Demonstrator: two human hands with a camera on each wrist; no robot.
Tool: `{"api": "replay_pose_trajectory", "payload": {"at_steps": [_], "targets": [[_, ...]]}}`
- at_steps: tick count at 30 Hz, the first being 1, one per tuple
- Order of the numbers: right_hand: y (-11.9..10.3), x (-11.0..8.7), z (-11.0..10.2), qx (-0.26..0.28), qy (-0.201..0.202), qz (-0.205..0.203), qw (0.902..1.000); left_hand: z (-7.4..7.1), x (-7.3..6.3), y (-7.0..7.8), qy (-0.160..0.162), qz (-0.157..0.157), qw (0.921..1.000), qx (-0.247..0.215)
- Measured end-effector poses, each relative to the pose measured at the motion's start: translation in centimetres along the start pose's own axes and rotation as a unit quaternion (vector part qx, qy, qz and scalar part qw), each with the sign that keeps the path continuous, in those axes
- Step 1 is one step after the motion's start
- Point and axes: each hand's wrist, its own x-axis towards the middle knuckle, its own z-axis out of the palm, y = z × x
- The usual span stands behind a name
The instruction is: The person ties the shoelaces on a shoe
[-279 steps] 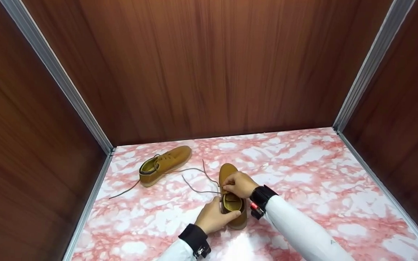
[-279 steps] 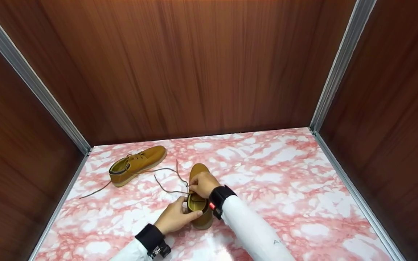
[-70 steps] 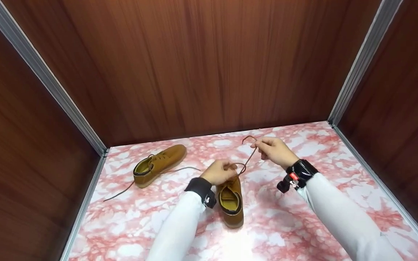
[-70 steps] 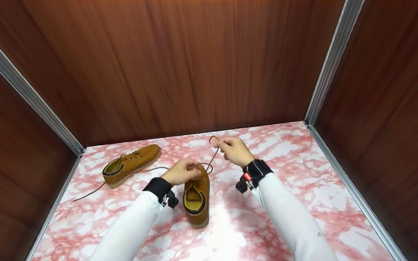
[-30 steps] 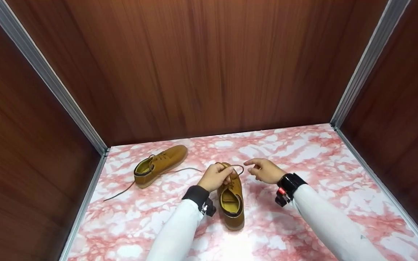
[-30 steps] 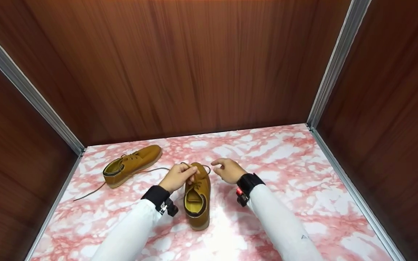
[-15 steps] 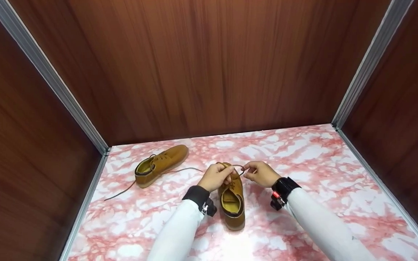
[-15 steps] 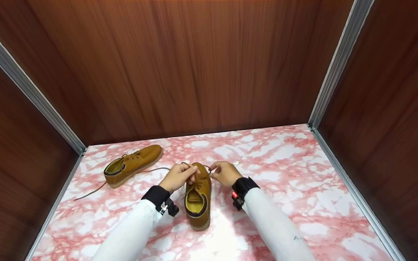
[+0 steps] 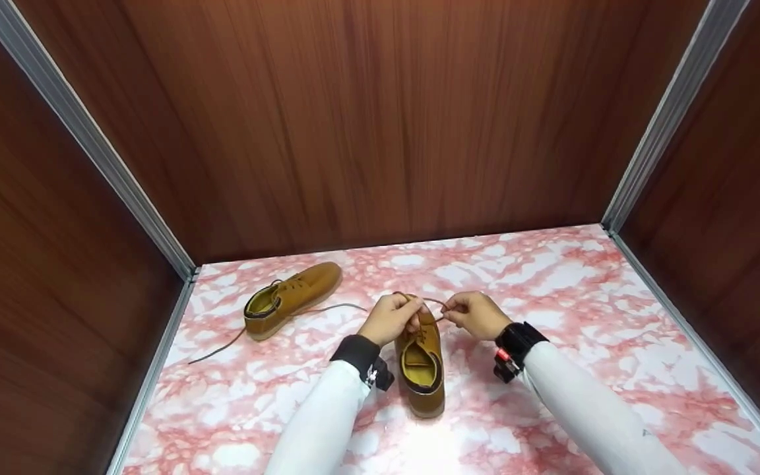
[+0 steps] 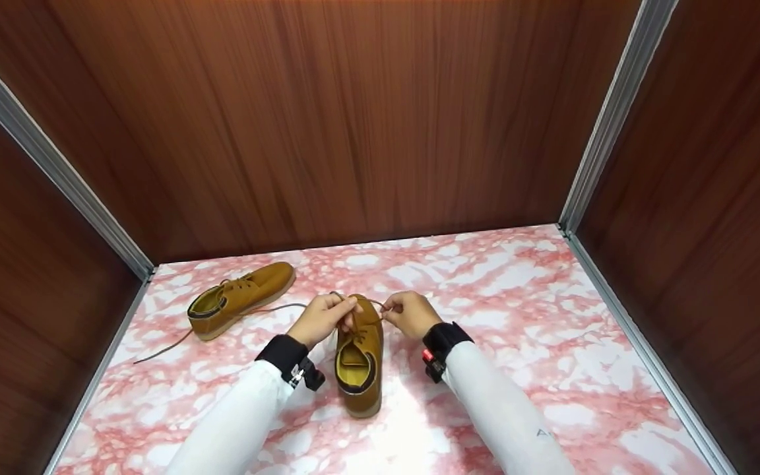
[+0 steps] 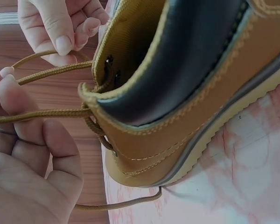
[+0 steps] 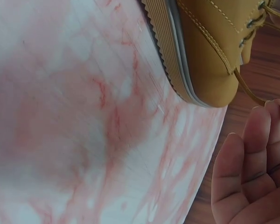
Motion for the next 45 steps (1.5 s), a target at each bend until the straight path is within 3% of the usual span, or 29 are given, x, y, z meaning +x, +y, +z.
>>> {"api": "replay_pose_trajectory", "payload": {"at_steps": [12,21,28,34,39,45], "targets": [[-0.6,-0.6,-1.8,-0.024,0.015,-0.01,0.9995,-0.7,0.1,0.0,0.017,-0.002,0.9997,-0.017],[-1.2,-1.0,-2.8,-0.029,0.008,-0.015,0.9994,-1.6,0.0,-0.1,0.021,0.001,0.9998,0.004],[-1.9,-1.4,-3.1,-0.024,-0.004,-0.007,0.9997,-2.2,0.0,-0.4,0.04,0.02,0.9979,0.047],[-2.5,-1.6,-3.3,-0.011,-0.021,-0.005,0.9997,-3.0,0.1,-0.6,0.041,0.029,0.9976,0.047],[-2.9,-1.7,-3.4,-0.014,-0.031,0.004,0.9994,-3.7,-0.1,-0.8,0.038,0.035,0.996,0.073],[-3.7,-1.9,-3.6,-0.023,-0.049,0.003,0.9985,-4.1,-0.3,-1.1,0.028,0.036,0.9969,0.065]]}}
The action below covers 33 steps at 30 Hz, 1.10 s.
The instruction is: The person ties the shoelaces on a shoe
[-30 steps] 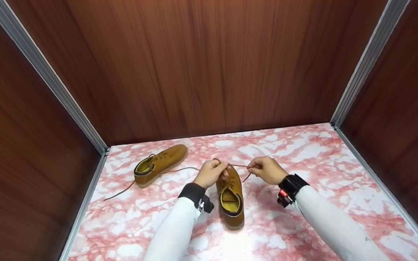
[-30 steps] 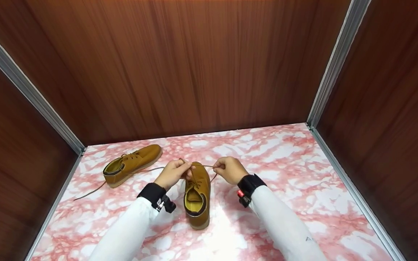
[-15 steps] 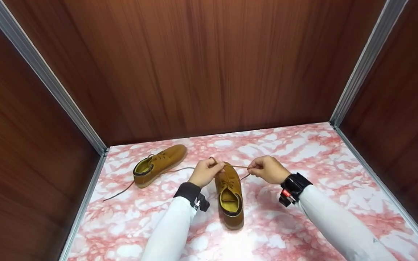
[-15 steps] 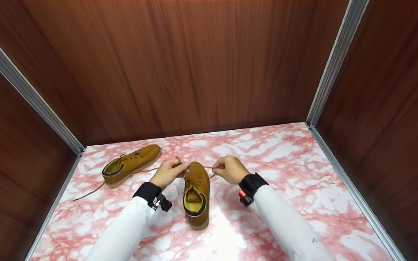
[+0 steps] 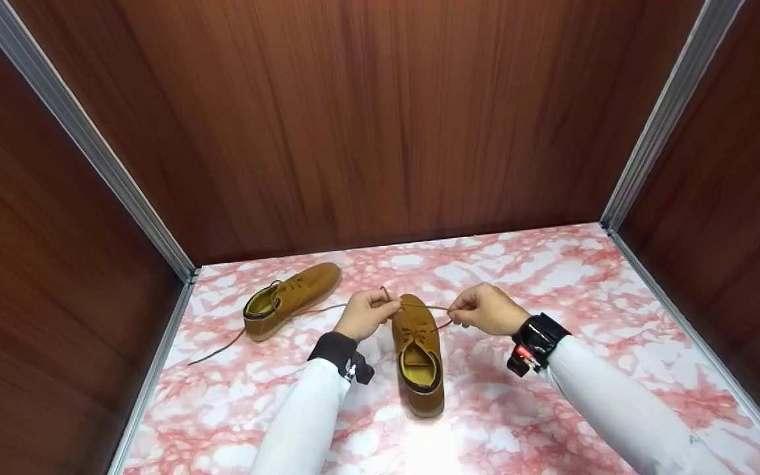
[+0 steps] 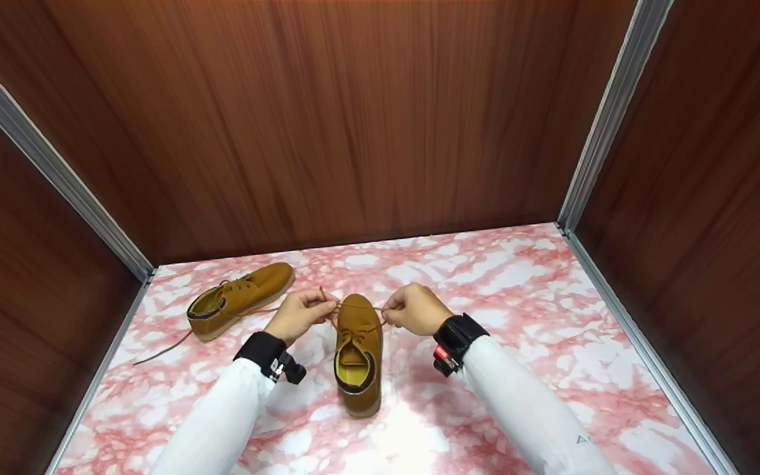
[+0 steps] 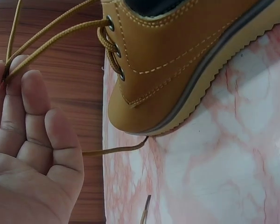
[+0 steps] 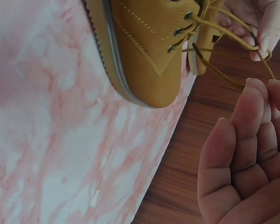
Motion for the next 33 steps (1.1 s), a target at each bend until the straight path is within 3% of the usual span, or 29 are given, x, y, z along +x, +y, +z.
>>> {"api": "replay_pose_trajectory", "payload": {"at_steps": [16,20,24,28,33], "targets": [[-2.6,-0.1,0.8,0.105,-0.051,0.011,0.9931,0.9,0.2,-0.5,0.063,0.035,0.9964,0.046],[-3.0,-0.1,1.4,0.114,-0.054,0.006,0.992,1.1,0.2,-0.4,0.063,0.035,0.9961,0.051],[-3.2,0.0,2.5,0.097,-0.04,-0.015,0.9944,1.3,0.2,-0.4,0.06,0.033,0.9966,0.046],[-3.2,0.0,4.1,0.036,0.001,-0.045,0.9984,1.3,0.1,-0.6,0.059,0.034,0.997,0.037],[-2.9,0.2,5.9,-0.041,0.053,-0.074,0.995,1.3,0.1,-1.0,0.061,0.028,0.9975,0.023]]}}
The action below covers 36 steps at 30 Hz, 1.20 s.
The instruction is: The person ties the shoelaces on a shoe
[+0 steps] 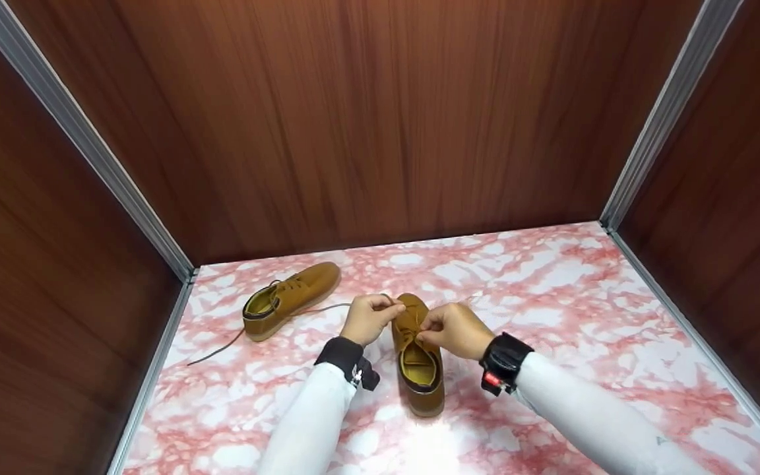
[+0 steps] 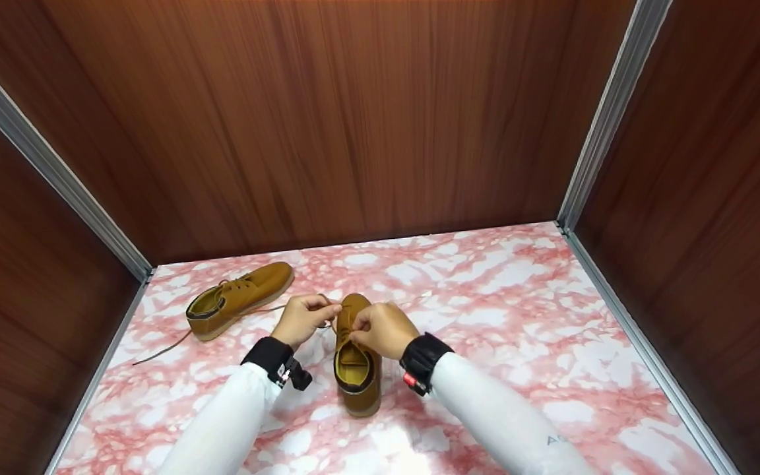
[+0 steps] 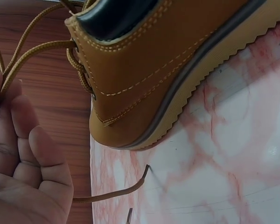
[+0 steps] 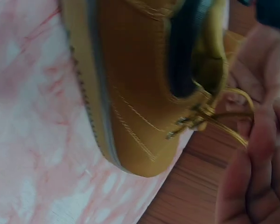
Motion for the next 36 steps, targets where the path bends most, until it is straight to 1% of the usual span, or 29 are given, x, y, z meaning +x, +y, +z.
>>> {"api": "replay_pose_trajectory", "payload": {"at_steps": [4,7,9,11,14,16,22,27,29,32,36], "targets": [[0.5,-0.1,1.1,-0.067,0.032,-0.018,0.9971,0.0,-0.2,-0.3,-0.004,-0.017,0.9998,-0.001],[1.0,-0.3,1.6,-0.09,0.037,-0.021,0.995,-0.1,-0.4,-0.7,-0.009,-0.029,0.9995,0.008],[1.2,-0.4,1.7,-0.079,0.027,-0.015,0.9964,-0.1,-0.5,-0.9,-0.012,-0.035,0.9992,0.017],[1.5,-0.5,1.6,-0.054,0.015,-0.006,0.9984,-0.2,-0.7,-1.1,-0.014,-0.038,0.9989,0.024],[1.9,-0.7,1.1,-0.023,0.003,0.011,0.9997,-0.3,-1.0,-1.4,-0.018,-0.038,0.9987,0.029],[2.3,-0.9,0.6,-0.015,0.003,0.02,0.9997,-0.4,-1.1,-1.5,-0.021,-0.04,0.9984,0.033],[3.7,-1.4,-0.6,-0.011,0.017,0.05,0.9986,-0.7,-1.5,-2.1,-0.021,-0.042,0.9979,0.045],[4.6,-1.1,-1.0,-0.02,0.035,0.07,0.9967,-0.8,-1.6,-2.5,-0.017,-0.046,0.9973,0.054],[4.9,-0.9,-1.1,-0.02,0.042,0.079,0.9958,-0.8,-1.7,-2.5,-0.018,-0.042,0.9974,0.056],[5.2,-0.6,-1.0,-0.007,0.048,0.096,0.9942,-0.7,-1.9,-2.5,-0.019,-0.039,0.9974,0.058],[5.4,-0.2,-0.9,0.029,0.047,0.127,0.9903,-0.6,-1.9,-2.5,-0.017,-0.043,0.9967,0.066]]}}
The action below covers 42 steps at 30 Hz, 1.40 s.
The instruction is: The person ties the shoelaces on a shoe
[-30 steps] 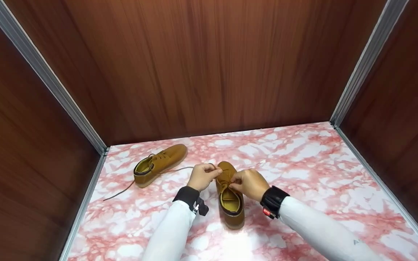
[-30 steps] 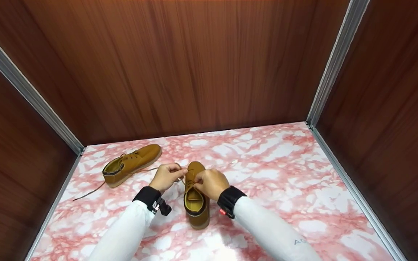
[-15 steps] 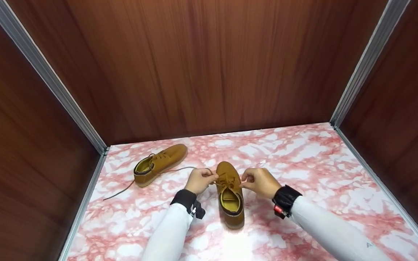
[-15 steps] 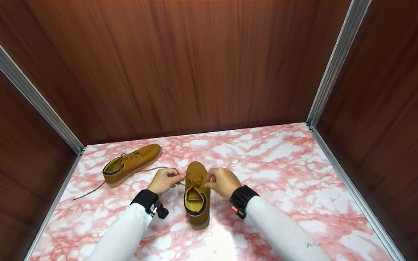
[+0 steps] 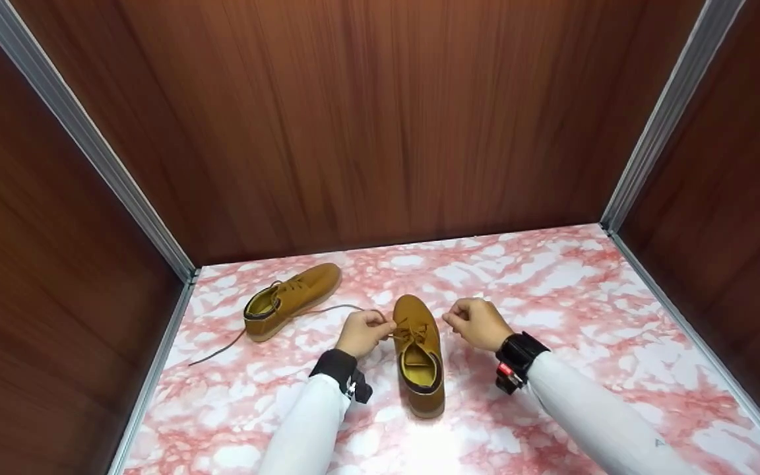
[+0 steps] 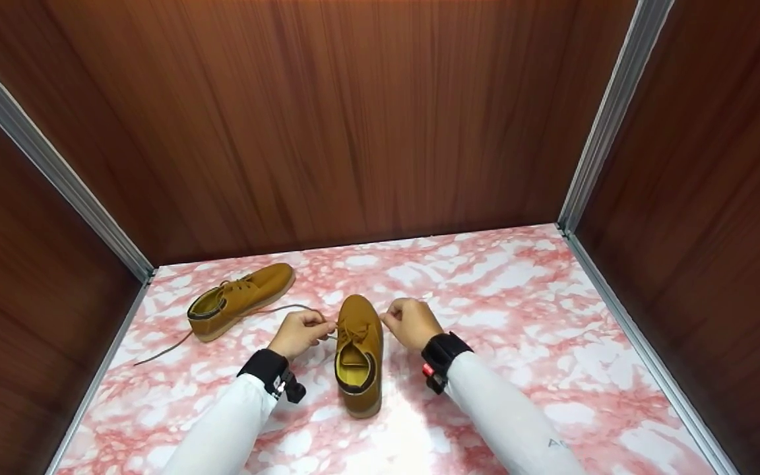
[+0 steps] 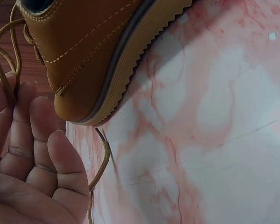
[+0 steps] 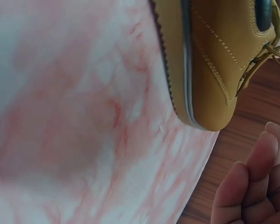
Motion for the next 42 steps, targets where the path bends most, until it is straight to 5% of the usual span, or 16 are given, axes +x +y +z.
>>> {"api": "replay_pose_trajectory", "payload": {"at_steps": [11,21,42], "targets": [[-0.3,0.6,2.7,0.069,-0.034,0.091,0.9929,0.3,-0.2,-0.2,0.0,0.0,0.9997,-0.024],[0.3,0.6,4.5,0.083,-0.054,0.128,0.9868,0.5,-0.4,-0.1,-0.005,-0.014,0.9994,-0.032],[0.0,1.2,4.7,0.062,-0.038,0.097,0.9926,0.6,-0.4,0.0,-0.004,-0.016,0.9988,-0.045]]}}
